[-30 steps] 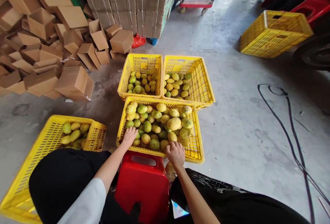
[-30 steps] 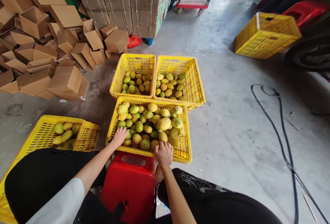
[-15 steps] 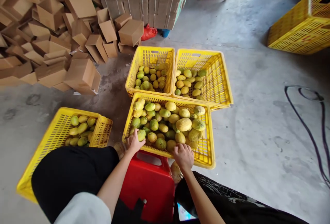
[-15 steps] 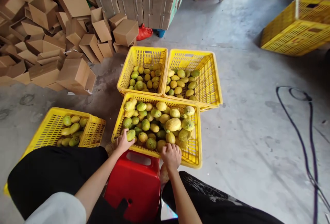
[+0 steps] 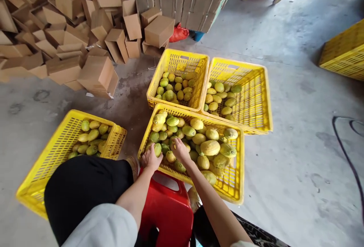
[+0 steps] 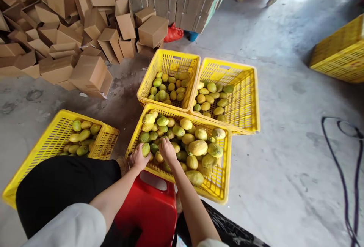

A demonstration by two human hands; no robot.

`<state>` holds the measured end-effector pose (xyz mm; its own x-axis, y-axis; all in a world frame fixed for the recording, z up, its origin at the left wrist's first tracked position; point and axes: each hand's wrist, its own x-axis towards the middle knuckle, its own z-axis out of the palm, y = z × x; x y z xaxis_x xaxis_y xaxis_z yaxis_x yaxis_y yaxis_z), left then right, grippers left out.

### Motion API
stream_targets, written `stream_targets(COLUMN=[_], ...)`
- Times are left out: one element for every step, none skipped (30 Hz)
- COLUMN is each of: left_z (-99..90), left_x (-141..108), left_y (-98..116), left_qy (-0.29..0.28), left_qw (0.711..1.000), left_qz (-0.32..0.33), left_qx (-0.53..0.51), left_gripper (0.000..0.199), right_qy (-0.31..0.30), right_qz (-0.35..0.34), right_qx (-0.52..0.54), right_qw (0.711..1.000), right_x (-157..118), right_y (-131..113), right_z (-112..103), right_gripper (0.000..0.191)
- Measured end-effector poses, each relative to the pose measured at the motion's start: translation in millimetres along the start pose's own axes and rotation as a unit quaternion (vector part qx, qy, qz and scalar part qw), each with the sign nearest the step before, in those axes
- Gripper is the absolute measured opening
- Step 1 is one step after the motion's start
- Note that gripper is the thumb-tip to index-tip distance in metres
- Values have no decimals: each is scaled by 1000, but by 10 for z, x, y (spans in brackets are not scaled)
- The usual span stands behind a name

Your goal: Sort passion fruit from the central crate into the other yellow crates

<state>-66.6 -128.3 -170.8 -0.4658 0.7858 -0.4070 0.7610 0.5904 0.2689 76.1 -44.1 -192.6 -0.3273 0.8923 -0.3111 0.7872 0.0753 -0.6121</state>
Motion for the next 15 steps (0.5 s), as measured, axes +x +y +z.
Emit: stream_targets(left_z=[-1, -6, -16, -29, -47, -66, -87, -108, -127, -145, -158, -168, -174, -176, -175], left_x=[2, 2, 1, -2, -5, -10, -15, -20, -26, -31, -36, -40, -44, -46, -48], left_y=[3, 9, 16, 25, 35, 46, 57, 67, 75, 82, 87, 90, 92, 93, 94], left_qy=[-2, -5, -9, -16, -27, -38, -49, -59, -65, -70, -72, -73, -74, -74, -72], left_qw=[1000, 1000, 1000, 1000, 1000, 999, 999, 998, 998, 997, 997, 997, 997, 997, 997], left_qz=[0, -1, -2, -6, -10, -13, -17, -20, -21, -23, -24, -26, -27, -28, -31], left_qx=[1, 0, 0, 1, 4, 6, 9, 11, 12, 13, 12, 12, 12, 13, 14], left_gripper=[61, 61, 62, 62, 62, 62, 62, 62, 62, 63, 63, 63, 64, 64, 63], right_qy=[-5, -7, -8, -9, -8, -6, -3, 0, 4, 7, 8, 8, 6, 2, -3], right_qz=[-3, 0, 10, 22, 36, 50, 66, 80, 95, 108, 117, 123, 124, 118, 102], right_qx=[12, 24, 35, 46, 56, 66, 74, 81, 87, 90, 92, 91, 89, 86, 81], right_qw=[1000, 1000, 999, 999, 998, 997, 995, 993, 992, 990, 989, 988, 988, 989, 991], right_x=[145, 280, 404, 516, 616, 707, 790, 867, 938, 1003, 1063, 1117, 1162, 1200, 1227], right_y=[-99, -194, -282, -362, -432, -494, -545, -588, -622, -648, -665, -676, -680, -680, -676], right_z=[66, 138, 212, 286, 358, 426, 490, 550, 604, 652, 694, 728, 753, 767, 770], right_gripper=[31, 36, 43, 52, 61, 69, 74, 76, 76, 74, 72, 69, 67, 65, 63])
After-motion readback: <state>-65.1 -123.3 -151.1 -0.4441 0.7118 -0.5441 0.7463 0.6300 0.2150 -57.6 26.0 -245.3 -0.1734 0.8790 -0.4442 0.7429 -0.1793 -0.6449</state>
